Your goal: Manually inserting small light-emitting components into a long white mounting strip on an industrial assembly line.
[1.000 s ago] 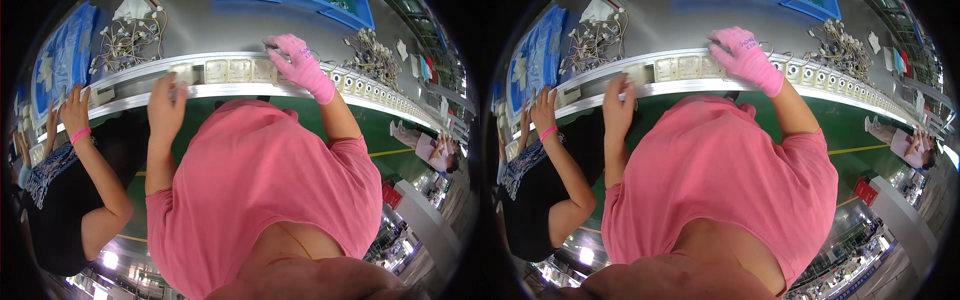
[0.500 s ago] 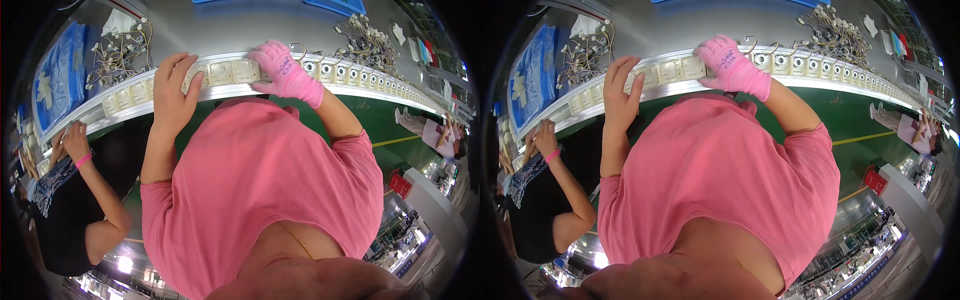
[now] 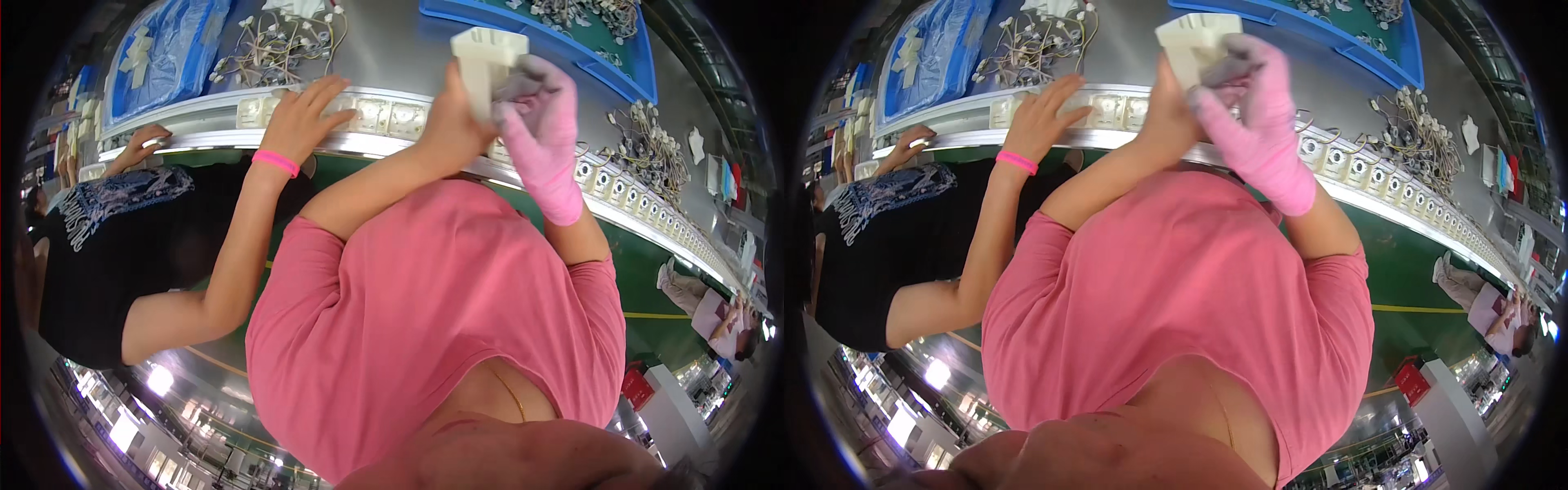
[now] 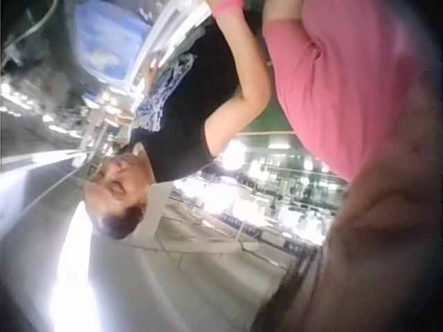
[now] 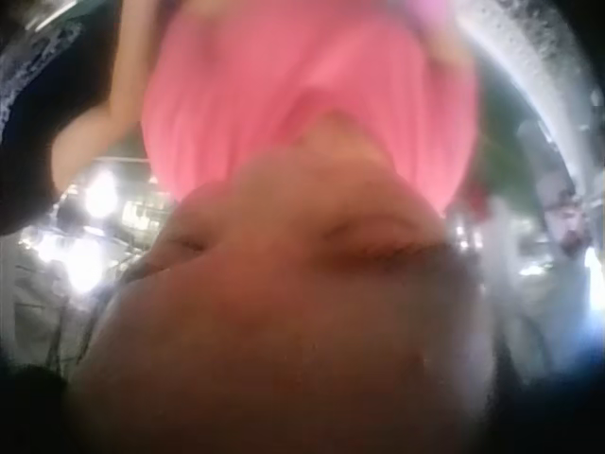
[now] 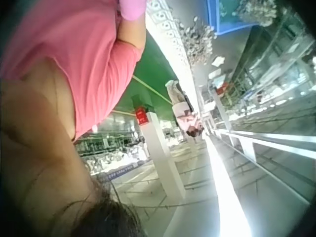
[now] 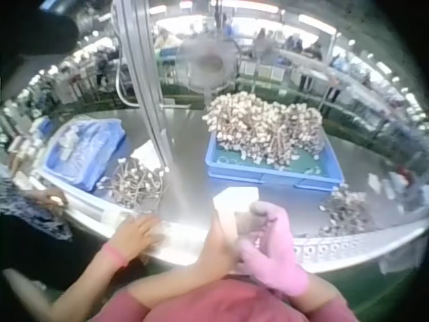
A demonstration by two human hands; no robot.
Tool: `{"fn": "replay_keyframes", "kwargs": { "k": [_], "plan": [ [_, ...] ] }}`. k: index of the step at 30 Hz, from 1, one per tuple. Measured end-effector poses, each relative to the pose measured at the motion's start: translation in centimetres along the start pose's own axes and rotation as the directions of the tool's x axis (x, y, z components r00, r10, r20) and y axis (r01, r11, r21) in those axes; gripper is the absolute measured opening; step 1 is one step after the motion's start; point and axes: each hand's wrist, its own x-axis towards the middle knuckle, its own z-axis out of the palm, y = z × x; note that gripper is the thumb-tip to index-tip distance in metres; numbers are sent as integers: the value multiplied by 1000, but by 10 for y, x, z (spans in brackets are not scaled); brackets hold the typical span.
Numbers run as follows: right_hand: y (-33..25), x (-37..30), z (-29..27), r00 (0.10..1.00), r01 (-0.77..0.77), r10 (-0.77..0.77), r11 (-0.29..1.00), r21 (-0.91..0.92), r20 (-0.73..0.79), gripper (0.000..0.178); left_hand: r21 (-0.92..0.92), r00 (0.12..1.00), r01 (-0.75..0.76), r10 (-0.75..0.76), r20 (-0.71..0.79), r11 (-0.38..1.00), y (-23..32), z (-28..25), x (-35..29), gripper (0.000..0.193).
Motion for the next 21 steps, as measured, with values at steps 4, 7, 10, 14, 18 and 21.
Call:
{"fn": "replay_keyframes", "kwargs": {
  "k": [4,7,10,14,18,21],
  "plan": [
    [1,1,-13,992,-115,117,993,-31,46,43,-329,974,205,-158,164,922,6,-19,4,52],
    [11,7,-21,996,-51,35,981,-188,-88,47,-449,944,320,-238,229,834,1,-28,3,46],
    [22,10,-23,995,24,-57,940,-340,-87,53,-500,906,414,-288,311,761,-2,-27,2,48],
    [18,11,-11,900,-433,431,901,29,64,52,-369,954,293,-246,168,882,-8,-14,0,50],
    [17,11,-13,861,-493,506,804,333,53,52,-316,951,301,-257,175,900,-13,-8,-2,51],
    [23,9,-13,836,-527,541,749,402,90,53,-320,930,362,-317,186,876,-19,-5,-4,48]
  ]
}}
